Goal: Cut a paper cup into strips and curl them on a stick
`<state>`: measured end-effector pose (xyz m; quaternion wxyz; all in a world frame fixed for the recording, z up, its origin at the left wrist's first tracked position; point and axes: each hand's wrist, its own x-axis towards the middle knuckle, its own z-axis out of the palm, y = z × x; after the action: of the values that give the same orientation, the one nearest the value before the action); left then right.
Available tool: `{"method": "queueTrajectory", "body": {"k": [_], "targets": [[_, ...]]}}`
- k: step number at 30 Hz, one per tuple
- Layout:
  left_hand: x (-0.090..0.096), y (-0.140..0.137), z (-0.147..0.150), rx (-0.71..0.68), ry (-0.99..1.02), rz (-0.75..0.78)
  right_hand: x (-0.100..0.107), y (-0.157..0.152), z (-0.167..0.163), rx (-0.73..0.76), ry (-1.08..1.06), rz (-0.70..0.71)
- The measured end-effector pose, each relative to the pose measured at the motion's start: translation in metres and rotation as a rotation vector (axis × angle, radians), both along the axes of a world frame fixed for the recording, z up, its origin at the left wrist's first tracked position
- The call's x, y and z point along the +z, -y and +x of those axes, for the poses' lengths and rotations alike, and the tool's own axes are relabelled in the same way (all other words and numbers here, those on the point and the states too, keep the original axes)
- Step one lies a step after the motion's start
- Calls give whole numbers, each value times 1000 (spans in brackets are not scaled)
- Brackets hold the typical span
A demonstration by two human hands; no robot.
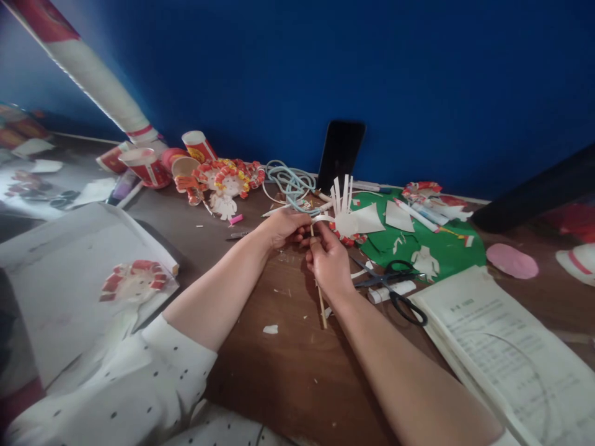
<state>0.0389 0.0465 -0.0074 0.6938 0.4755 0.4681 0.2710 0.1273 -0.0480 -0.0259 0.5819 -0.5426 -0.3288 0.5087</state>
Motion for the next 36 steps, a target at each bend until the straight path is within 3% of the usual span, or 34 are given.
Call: {"method": "queueTrajectory", "body": {"k": [9, 18, 36], "targets": [[-3, -2, -2, -37, 37, -26, -4, 0, 2, -5, 63, 6], [-9, -2, 1, 31, -11, 94, -4, 1, 1, 43, 120, 35], [5, 0, 1, 53, 60, -89, -3, 1, 1, 66, 144, 49]]}}
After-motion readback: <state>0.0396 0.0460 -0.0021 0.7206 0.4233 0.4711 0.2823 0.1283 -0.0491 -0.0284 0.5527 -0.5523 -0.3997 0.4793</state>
